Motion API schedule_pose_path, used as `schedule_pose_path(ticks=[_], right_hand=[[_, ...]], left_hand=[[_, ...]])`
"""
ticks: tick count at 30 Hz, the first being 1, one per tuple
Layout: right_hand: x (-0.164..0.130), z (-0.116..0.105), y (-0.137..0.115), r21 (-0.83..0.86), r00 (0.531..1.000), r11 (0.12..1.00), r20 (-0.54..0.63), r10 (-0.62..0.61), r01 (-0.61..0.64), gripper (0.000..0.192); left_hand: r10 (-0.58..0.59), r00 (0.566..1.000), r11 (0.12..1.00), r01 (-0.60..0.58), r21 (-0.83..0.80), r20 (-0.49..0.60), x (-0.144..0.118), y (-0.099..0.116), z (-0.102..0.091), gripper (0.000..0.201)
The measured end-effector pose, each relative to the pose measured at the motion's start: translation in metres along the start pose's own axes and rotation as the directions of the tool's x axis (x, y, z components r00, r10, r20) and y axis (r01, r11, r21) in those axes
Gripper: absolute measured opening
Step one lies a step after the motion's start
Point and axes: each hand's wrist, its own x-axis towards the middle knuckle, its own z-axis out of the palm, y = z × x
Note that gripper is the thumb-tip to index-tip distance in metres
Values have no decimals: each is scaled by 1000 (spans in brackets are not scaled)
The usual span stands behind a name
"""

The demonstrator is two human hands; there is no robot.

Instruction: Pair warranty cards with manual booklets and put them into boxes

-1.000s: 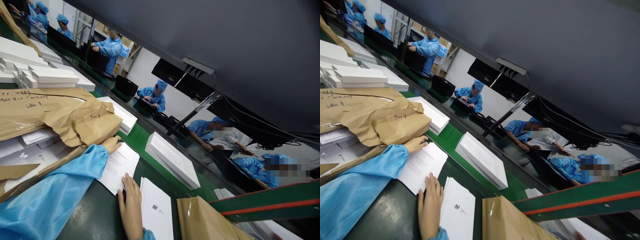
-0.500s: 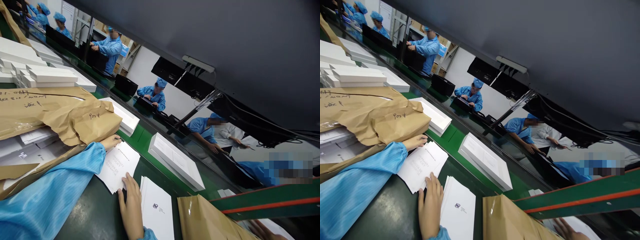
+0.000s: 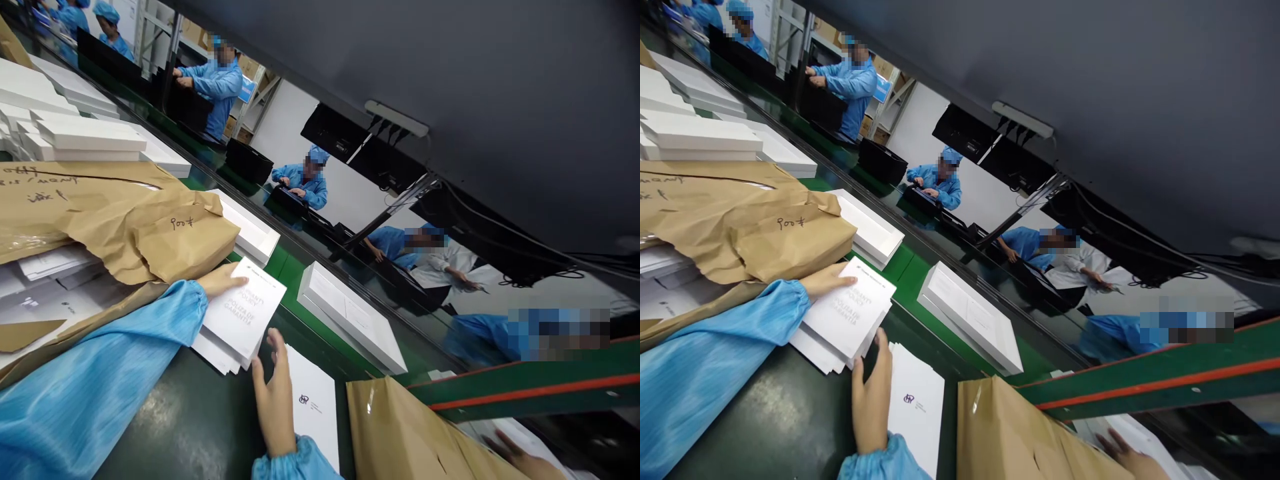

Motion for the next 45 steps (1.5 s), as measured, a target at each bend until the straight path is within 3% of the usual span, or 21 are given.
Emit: schedule_pose_path(ticks=[2,6,8,10,12,15,17,18,22,25,28,30,33,36,40,45], right_hand=[[5,-8,-2,174,996,981,-30,88,-82,43],[11,-22,-7,477,979,855,107,174,-204,27],[12,-28,-7,548,974,806,108,198,-224,28],[13,-31,-6,536,972,811,115,204,-233,26],[13,-32,-2,480,975,848,110,194,-223,20],[14,-32,4,435,982,883,7,190,-174,18],[16,-34,8,418,979,893,-38,198,-164,19],[17,-37,9,400,977,901,-48,206,-170,18],[17,-65,15,258,966,947,-124,229,-191,24],[4,-91,26,31,947,965,-186,263,-262,33],[-20,-102,45,-266,907,882,-281,315,-389,42],[-36,-101,55,-409,879,788,-329,344,-461,47],[-50,-96,60,-534,878,696,-292,380,-479,40],[-50,-93,49,-618,870,619,-268,413,-484,30],[-47,-90,29,-701,844,491,-323,429,-518,26],[-46,-83,24,-740,858,443,-379,347,-506,23]], left_hand=[[31,998,994,-36,-101,-56,0,-2,10,35],[37,995,991,-50,-127,-96,-1,-11,32,45],[52,990,991,-67,-114,-134,-2,-15,39,47],[48,988,987,-69,-148,-144,-4,-19,43,47],[-12,998,977,-2,-213,-62,-5,-23,44,49],[-114,970,963,161,-217,215,-8,-32,45,49],[-117,934,972,177,-154,336,-8,-39,45,45],[-103,933,981,153,-121,345,-8,-42,46,43],[-56,988,998,56,9,143,-6,-52,46,42],[-44,997,998,41,54,57,-6,-56,46,43],[-26,999,999,25,48,38,-6,-58,46,43],[-18,999,999,17,52,29,-5,-59,46,43],[-6,1000,997,5,78,12,-4,-62,45,44],[8,1000,995,-9,100,8,-3,-64,45,44],[14,1000,993,-16,115,17,-5,-64,44,44],[15,1000,989,-16,145,9,-6,-62,45,44]])
